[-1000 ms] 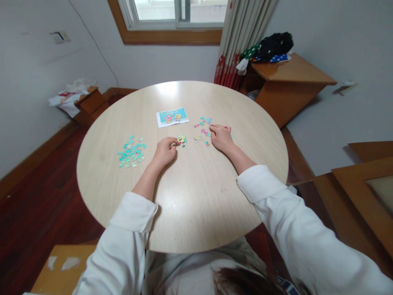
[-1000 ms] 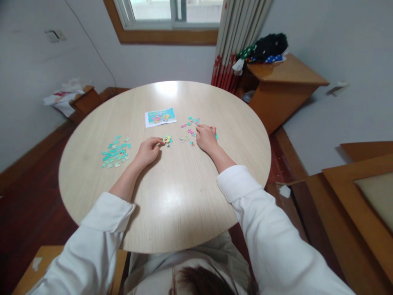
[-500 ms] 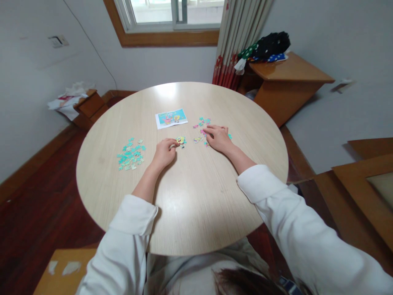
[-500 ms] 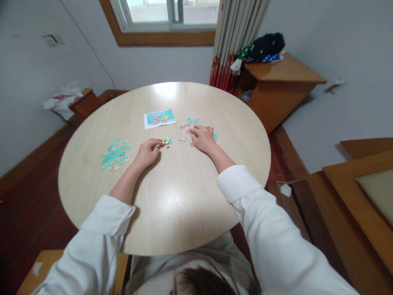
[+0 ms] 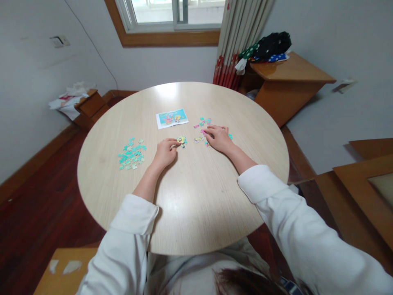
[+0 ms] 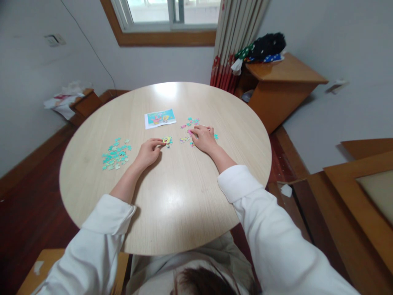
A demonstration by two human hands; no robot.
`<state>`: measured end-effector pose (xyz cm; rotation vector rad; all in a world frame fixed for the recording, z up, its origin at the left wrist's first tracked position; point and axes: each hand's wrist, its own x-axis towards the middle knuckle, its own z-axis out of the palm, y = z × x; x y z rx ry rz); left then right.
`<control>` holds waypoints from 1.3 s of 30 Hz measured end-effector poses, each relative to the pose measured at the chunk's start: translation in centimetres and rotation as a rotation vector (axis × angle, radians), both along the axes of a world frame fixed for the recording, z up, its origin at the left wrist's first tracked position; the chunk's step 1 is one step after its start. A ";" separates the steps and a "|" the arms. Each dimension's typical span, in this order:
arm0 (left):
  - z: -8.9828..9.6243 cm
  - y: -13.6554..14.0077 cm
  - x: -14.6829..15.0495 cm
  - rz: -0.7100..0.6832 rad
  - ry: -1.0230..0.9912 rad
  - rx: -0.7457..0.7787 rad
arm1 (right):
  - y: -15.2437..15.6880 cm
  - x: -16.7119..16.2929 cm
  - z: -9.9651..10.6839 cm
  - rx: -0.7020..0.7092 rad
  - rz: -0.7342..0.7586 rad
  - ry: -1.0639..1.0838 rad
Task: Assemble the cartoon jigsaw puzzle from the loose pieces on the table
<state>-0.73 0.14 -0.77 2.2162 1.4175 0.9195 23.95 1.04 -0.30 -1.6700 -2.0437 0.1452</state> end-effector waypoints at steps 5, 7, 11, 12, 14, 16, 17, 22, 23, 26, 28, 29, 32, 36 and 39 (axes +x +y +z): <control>0.2 -0.2 0.1 -0.015 -0.026 0.009 | -0.1 -0.1 0.2 -0.003 0.001 0.001; 0.2 -0.2 0.1 -0.016 -0.031 0.005 | -0.1 0.0 0.2 0.002 0.002 0.004; 0.1 -0.1 0.0 -0.004 -0.019 -0.008 | 0.0 0.0 0.1 0.007 -0.003 -0.004; 0.1 -0.1 0.0 -0.002 -0.018 -0.009 | 0.0 0.0 0.0 0.008 -0.003 -0.005; 0.2 -0.1 0.0 -0.001 -0.020 -0.009 | 0.1 0.0 0.0 0.010 -0.001 -0.001; 0.2 -0.2 0.0 -0.001 -0.022 -0.012 | 0.1 0.0 -0.1 0.011 -0.001 0.007; 0.3 -0.2 0.1 0.000 -0.023 -0.014 | 0.1 0.0 -0.2 0.011 -0.002 0.011; 0.3 -0.2 0.1 0.010 -0.029 -0.026 | 0.1 0.0 -0.2 0.013 -0.004 0.026; 0.2 -0.2 0.1 0.014 -0.030 -0.027 | 0.1 0.0 -0.2 0.012 -0.004 0.026; 0.2 -0.2 0.1 0.026 -0.031 -0.032 | 0.1 0.0 -0.1 0.008 -0.003 0.019; 0.3 -0.2 0.1 0.028 -0.031 -0.033 | 0.1 0.0 0.0 0.005 -0.003 0.013; 0.3 -0.2 0.1 0.029 -0.033 -0.033 | 0.1 0.0 0.0 0.003 -0.003 0.010; 0.3 -0.2 0.1 0.028 -0.037 -0.035 | 0.1 0.0 0.0 -0.005 -0.009 0.000; 0.2 -0.2 0.0 0.025 -0.035 -0.028 | 0.1 0.0 -0.1 0.003 -0.011 -0.005; 0.2 -0.2 0.1 0.024 -0.036 -0.024 | 0.1 0.0 -0.2 0.009 -0.005 -0.007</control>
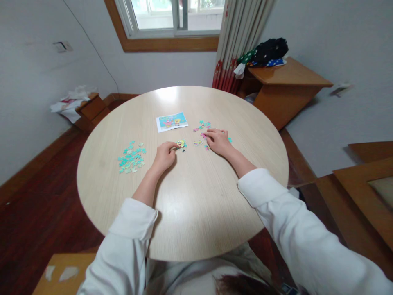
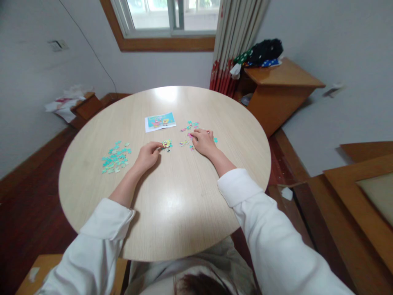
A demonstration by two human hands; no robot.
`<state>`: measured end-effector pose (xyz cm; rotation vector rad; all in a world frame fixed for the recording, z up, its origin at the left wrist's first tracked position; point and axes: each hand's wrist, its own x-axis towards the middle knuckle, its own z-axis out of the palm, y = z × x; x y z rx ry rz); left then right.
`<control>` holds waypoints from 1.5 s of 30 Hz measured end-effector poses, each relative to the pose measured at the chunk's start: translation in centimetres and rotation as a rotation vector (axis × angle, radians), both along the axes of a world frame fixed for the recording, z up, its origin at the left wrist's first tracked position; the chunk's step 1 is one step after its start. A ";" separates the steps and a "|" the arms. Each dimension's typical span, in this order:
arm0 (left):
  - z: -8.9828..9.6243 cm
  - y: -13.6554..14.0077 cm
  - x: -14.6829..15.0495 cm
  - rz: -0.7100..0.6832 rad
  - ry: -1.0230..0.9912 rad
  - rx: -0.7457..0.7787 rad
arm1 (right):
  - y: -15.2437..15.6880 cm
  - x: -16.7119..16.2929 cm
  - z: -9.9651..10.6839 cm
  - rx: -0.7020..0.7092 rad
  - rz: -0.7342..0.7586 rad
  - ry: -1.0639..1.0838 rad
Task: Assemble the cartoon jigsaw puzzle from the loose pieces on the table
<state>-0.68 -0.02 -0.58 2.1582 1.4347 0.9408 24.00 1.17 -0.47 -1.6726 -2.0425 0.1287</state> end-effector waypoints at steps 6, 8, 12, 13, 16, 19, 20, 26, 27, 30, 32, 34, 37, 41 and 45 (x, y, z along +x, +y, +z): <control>-0.1 0.0 0.0 -0.003 -0.012 0.001 | 0.1 0.1 -0.1 0.006 0.004 0.021; -0.1 0.0 0.0 -0.007 -0.014 0.003 | 0.1 0.1 -0.1 0.009 0.005 0.030; 0.0 0.0 0.0 -0.003 0.007 -0.009 | 0.1 0.1 -0.1 0.026 0.005 0.051; 0.0 0.0 0.0 0.001 0.012 -0.014 | 0.1 0.1 -0.1 0.031 0.009 0.054; 0.2 -0.1 0.0 0.005 0.017 -0.021 | 0.0 0.0 0.0 0.057 0.049 0.056; 0.2 -0.1 0.0 0.001 0.016 -0.021 | -0.2 -0.1 0.1 0.082 0.126 0.059; 0.2 -0.1 0.0 0.000 0.016 -0.019 | -0.2 -0.1 0.2 0.086 0.144 0.068; 0.1 0.0 0.0 -0.004 0.013 -0.023 | 0.0 0.6 0.3 0.051 0.166 0.214; 0.1 0.0 0.0 -0.005 0.015 -0.023 | 0.0 0.8 0.4 0.042 0.170 0.230; 0.1 0.0 0.0 -0.007 0.021 -0.018 | -0.2 1.4 0.5 0.040 0.183 0.257; 0.1 0.0 0.0 -0.013 0.025 -0.014 | -0.3 1.9 0.5 0.051 0.181 0.268; 0.1 -0.1 -0.1 -0.018 0.030 -0.010 | -0.3 2.4 0.4 0.072 0.135 0.278; 0.3 -0.1 -0.1 -0.024 0.037 -0.011 | 0.1 3.6 0.1 0.097 0.006 0.298; 0.3 -0.1 0.0 -0.016 0.021 -0.012 | 0.5 5.5 -0.1 0.081 -0.163 0.314; 0.3 -0.2 0.1 -0.007 -0.001 -0.014 | 0.5 6.5 -0.2 0.062 -0.250 0.329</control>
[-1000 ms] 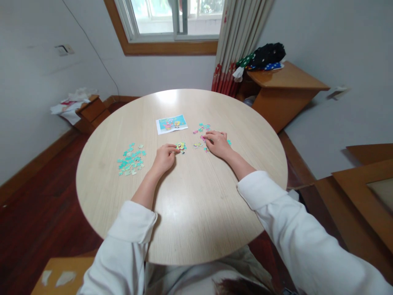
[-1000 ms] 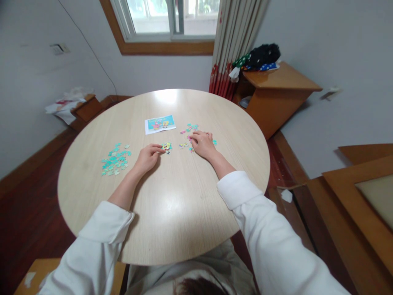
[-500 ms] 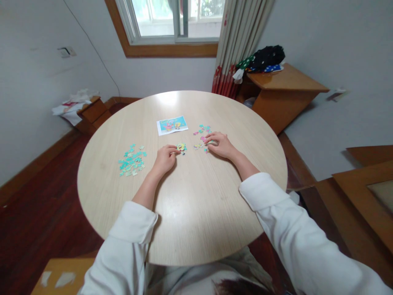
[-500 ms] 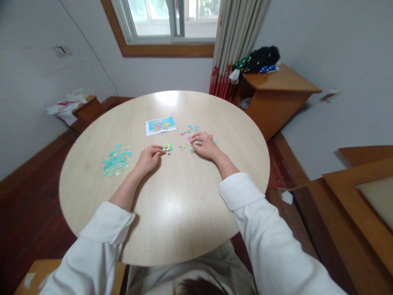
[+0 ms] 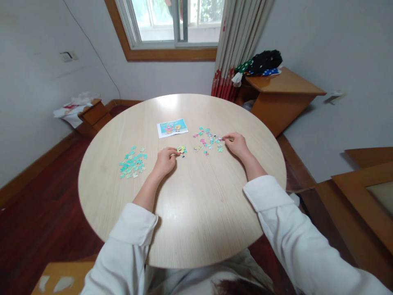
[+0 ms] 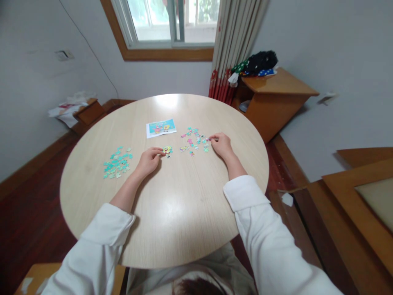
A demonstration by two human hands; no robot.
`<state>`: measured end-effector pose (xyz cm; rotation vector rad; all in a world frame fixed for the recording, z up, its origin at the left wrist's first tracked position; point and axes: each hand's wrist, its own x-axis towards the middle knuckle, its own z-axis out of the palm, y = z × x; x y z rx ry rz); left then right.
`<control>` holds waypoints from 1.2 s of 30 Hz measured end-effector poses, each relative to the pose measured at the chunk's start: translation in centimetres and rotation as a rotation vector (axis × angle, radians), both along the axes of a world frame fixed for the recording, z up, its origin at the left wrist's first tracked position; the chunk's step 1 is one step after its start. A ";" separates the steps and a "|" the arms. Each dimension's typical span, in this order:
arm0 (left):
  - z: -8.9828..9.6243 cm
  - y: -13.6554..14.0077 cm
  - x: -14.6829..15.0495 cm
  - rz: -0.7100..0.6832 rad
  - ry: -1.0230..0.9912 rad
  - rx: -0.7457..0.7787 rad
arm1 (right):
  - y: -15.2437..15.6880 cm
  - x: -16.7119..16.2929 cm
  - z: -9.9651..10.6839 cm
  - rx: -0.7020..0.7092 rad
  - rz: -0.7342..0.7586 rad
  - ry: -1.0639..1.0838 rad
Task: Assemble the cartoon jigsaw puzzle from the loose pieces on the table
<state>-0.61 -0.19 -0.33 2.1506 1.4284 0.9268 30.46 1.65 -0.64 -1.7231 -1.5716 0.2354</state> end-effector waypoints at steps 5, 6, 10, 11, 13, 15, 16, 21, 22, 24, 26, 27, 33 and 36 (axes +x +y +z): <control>0.1 -0.1 0.0 0.010 -0.044 -0.004 | -0.1 0.2 0.0 -0.036 -0.007 0.004; 0.1 -0.1 0.0 0.015 -0.055 -0.005 | -0.1 0.2 0.0 -0.037 -0.007 0.002; 0.2 0.0 -0.1 0.048 -0.082 -0.012 | 0.1 0.3 -0.2 -0.031 -0.016 0.006; 0.3 0.0 -0.2 0.058 -0.085 -0.013 | 0.2 0.3 -0.2 -0.030 -0.022 0.011; 0.4 0.0 -0.3 0.085 -0.096 -0.008 | 0.3 0.4 -0.3 -0.028 -0.034 0.016; 0.4 0.0 -0.4 0.117 -0.118 -0.005 | 0.4 0.4 -0.4 -0.030 -0.044 0.009; 0.4 0.1 -0.5 0.135 -0.132 -0.006 | 0.4 0.3 -0.4 -0.034 -0.048 0.002; 0.4 0.1 -0.5 0.203 -0.194 -0.021 | 0.1 -0.8 -0.3 -0.069 -0.028 -0.066; 0.4 0.1 -0.5 0.205 -0.195 -0.024 | 0.0 -1.1 -0.3 -0.071 -0.017 -0.102; 0.4 0.1 -0.5 0.208 -0.190 -0.028 | -0.3 -1.7 -0.3 -0.086 0.021 -0.169; 0.5 0.1 -0.5 0.211 -0.179 -0.033 | -0.5 -2.0 -0.3 -0.094 0.049 -0.212; 0.5 0.0 -0.5 0.212 -0.174 -0.035 | -0.5 -2.1 -0.3 -0.094 0.063 -0.226; 0.5 0.0 -0.5 0.212 -0.158 -0.038 | -0.3 -2.3 -0.3 -0.090 0.058 -0.263; 0.6 -0.1 -0.5 0.207 -0.150 -0.039 | 0.0 -2.8 -0.1 -0.098 -0.002 -0.275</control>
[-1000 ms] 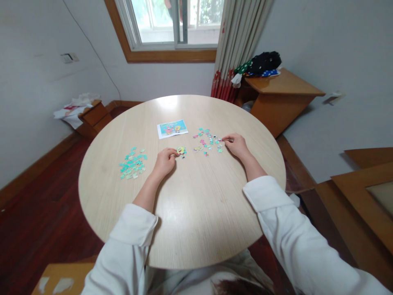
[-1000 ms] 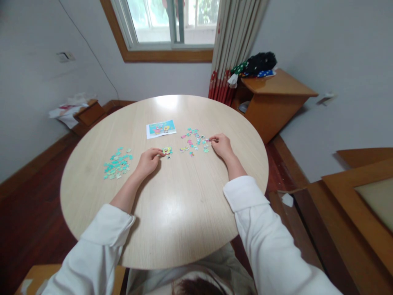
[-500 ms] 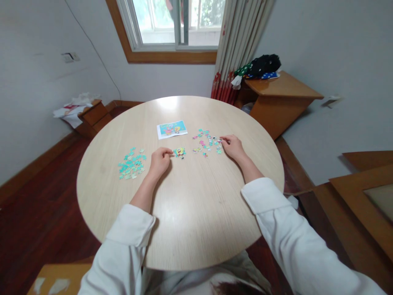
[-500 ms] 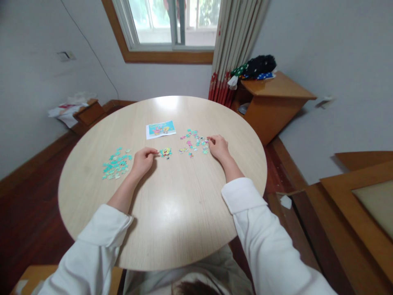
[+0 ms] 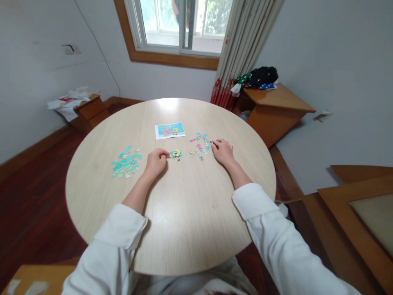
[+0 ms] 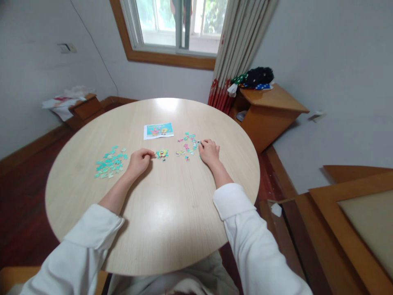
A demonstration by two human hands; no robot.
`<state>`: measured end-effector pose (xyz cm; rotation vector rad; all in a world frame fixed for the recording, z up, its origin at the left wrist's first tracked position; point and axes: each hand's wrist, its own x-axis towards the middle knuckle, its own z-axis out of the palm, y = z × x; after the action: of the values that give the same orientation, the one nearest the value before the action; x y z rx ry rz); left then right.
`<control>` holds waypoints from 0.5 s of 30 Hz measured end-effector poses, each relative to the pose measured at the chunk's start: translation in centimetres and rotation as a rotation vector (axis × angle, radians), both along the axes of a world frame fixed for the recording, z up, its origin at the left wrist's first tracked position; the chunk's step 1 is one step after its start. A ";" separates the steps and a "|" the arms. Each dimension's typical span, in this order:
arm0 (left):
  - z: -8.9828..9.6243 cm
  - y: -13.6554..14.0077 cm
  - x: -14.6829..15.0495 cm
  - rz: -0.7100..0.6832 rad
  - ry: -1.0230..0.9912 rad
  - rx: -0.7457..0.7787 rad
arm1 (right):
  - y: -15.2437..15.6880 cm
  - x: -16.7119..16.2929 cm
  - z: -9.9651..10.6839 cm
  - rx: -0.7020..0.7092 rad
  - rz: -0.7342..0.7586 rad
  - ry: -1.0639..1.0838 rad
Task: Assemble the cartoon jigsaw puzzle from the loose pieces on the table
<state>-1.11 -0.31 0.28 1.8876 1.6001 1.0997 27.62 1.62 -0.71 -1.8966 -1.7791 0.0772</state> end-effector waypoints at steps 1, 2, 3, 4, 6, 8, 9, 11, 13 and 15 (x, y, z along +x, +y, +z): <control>0.0 0.0 0.0 0.001 0.001 0.001 | 0.1 -0.2 0.1 -0.003 -0.017 -0.002; 0.0 0.0 0.0 0.001 0.002 0.002 | 0.2 -0.4 0.2 -0.009 -0.034 -0.004; 0.0 0.0 0.0 0.000 0.003 0.004 | 0.2 -0.6 0.4 -0.014 -0.047 -0.004; 0.0 0.0 0.0 0.000 0.004 0.006 | 0.3 -0.7 0.5 -0.017 -0.058 -0.004; -0.1 0.0 0.0 0.003 0.006 0.009 | 0.4 -0.9 0.6 -0.014 -0.072 -0.003; -0.2 0.0 0.0 0.006 0.009 0.009 | 0.5 -0.9 0.6 -0.007 -0.082 0.001; -0.2 0.0 0.0 0.007 0.011 0.007 | 0.6 -0.9 0.6 -0.006 -0.088 0.005; -0.2 0.0 0.0 0.005 0.010 0.002 | 0.8 -0.9 0.6 -0.012 -0.105 0.017; -0.2 0.0 0.0 0.009 0.007 0.002 | 1.2 -0.8 0.6 -0.018 -0.125 0.029; -0.2 0.0 -0.1 0.013 0.003 0.001 | 1.5 -0.8 0.6 -0.023 -0.144 0.034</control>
<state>-1.17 -0.29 0.07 1.8833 1.6160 1.1034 26.83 3.16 -0.07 -2.0218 -1.6205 0.0778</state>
